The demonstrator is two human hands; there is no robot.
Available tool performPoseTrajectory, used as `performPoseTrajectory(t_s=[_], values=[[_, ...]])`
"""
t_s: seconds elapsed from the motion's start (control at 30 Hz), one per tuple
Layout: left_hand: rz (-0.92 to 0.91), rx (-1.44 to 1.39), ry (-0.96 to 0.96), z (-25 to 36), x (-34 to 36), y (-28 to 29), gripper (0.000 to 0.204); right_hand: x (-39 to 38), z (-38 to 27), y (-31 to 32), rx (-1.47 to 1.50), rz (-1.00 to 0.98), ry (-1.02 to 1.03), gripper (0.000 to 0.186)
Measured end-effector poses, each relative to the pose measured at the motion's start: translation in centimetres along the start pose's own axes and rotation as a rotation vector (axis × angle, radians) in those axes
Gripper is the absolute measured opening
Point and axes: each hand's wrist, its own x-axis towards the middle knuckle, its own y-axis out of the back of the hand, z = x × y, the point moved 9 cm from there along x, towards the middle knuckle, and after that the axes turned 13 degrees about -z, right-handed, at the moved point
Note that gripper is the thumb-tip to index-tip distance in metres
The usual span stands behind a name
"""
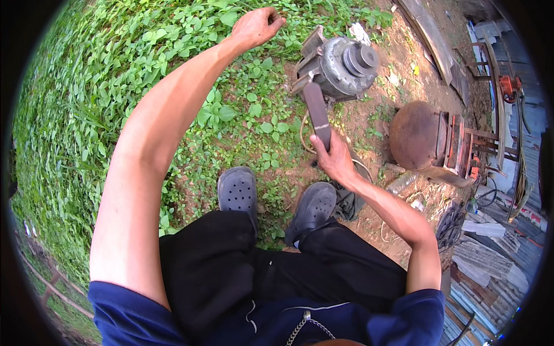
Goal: The person cleans an electric motor with a wire brush and then lifts it to mount it onto an air compressor tank.
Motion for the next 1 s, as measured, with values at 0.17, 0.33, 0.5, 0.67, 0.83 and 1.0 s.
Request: performPoseTrajectory(t_s=[0.17,0.33,0.5,0.67,0.83,1.0], values=[[0.002,-0.092,0.016,-2.0,-0.2,0.4,0.037,-1.4,-3.1,2.8,-0.022,0.006,-0.141,0.054],[0.056,-0.129,0.128,-4.0,-1.9,-1.0,0.043,2.2,-7.3,9.2,0.029,0.314,-0.008,0.051],[-0.148,-0.104,0.110,-3.4,-2.7,-2.7,0.052,0.1,-1.3,-1.3,-0.121,0.346,0.157,0.041],[-0.109,-0.122,0.128,-5.9,-3.6,-2.2,0.054,-0.4,-0.1,-8.9,-0.095,-0.049,-0.150,0.037],[-0.153,-0.102,0.203,-6.8,-3.5,-3.3,0.051,3.8,-3.5,-7.8,-0.108,0.190,0.072,0.037],[-0.099,-0.148,0.264,-7.4,-3.6,-3.1,0.046,10.9,-1.4,-6.7,0.168,0.391,-0.076,0.037]])
